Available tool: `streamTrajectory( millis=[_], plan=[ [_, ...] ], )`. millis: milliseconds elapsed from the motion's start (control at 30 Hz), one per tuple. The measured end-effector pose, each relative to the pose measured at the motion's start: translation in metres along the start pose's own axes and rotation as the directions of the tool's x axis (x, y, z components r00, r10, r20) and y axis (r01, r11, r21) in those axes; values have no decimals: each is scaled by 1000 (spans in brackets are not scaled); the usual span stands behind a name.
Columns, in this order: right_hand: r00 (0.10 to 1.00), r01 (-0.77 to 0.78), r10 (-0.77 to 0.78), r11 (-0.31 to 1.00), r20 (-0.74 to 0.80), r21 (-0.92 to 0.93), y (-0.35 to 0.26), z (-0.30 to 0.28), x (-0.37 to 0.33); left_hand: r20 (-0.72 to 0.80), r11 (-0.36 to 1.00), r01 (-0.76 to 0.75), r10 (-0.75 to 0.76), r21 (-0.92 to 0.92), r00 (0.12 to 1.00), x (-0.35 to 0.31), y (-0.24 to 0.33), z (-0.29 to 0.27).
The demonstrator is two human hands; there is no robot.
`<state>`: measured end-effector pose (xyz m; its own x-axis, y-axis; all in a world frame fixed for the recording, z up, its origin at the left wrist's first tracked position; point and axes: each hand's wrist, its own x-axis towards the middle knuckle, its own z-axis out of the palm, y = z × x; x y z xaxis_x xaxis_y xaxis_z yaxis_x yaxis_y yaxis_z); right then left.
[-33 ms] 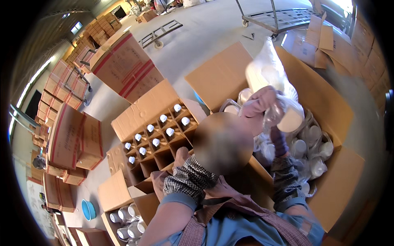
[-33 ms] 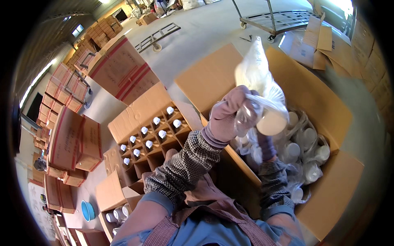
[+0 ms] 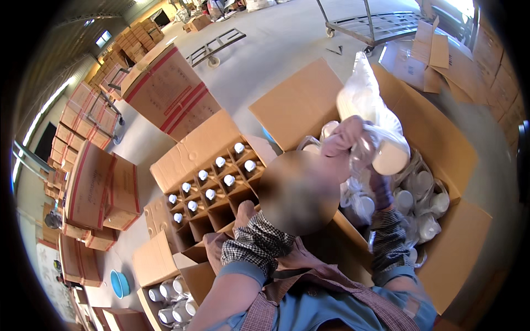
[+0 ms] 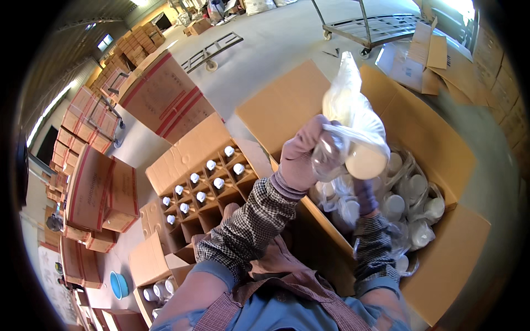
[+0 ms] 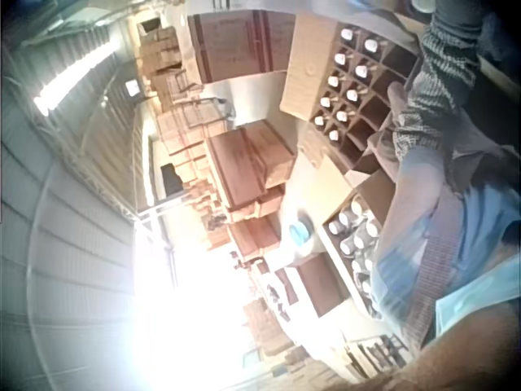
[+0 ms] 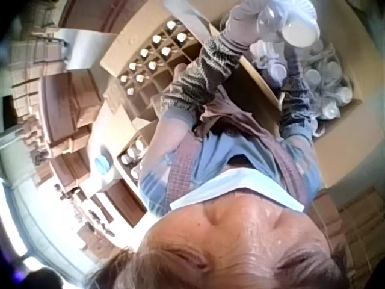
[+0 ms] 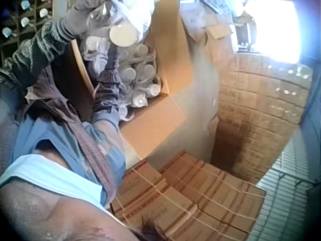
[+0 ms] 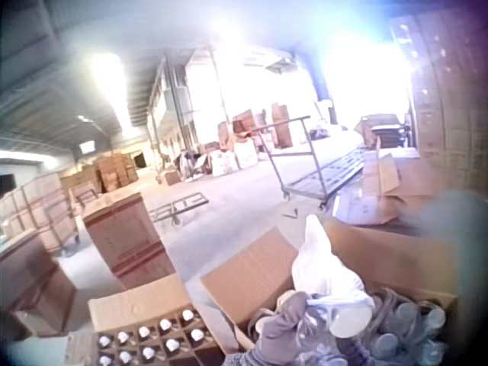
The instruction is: The person assembles a large white plastic bottle by inserting a metal inner container and a filter-style cap, then places the assembled bottle into a plastic bag and packs it into a cardboard box.
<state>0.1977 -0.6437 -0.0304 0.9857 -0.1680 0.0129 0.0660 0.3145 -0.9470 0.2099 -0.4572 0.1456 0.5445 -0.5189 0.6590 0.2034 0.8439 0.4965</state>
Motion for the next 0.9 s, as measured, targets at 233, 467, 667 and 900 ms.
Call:
streamTrajectory(
  millis=[233,467,667,900],
  plan=[
    [998,11,-30,932,-47,-361,-3,-38,81,-333,996,29,-57,-89,941,23,-19,-121],
    [754,383,-653,531,-77,-756,-28,23,81,-530,962,273,-236,-9,814,56,21,-221],
    [894,394,-367,368,258,-842,2,88,53,-611,806,452,-146,383,778,19,61,-181],
    [946,186,-151,-473,287,-861,80,103,165,-795,807,512,-90,295,600,-103,136,-132]
  ],
)
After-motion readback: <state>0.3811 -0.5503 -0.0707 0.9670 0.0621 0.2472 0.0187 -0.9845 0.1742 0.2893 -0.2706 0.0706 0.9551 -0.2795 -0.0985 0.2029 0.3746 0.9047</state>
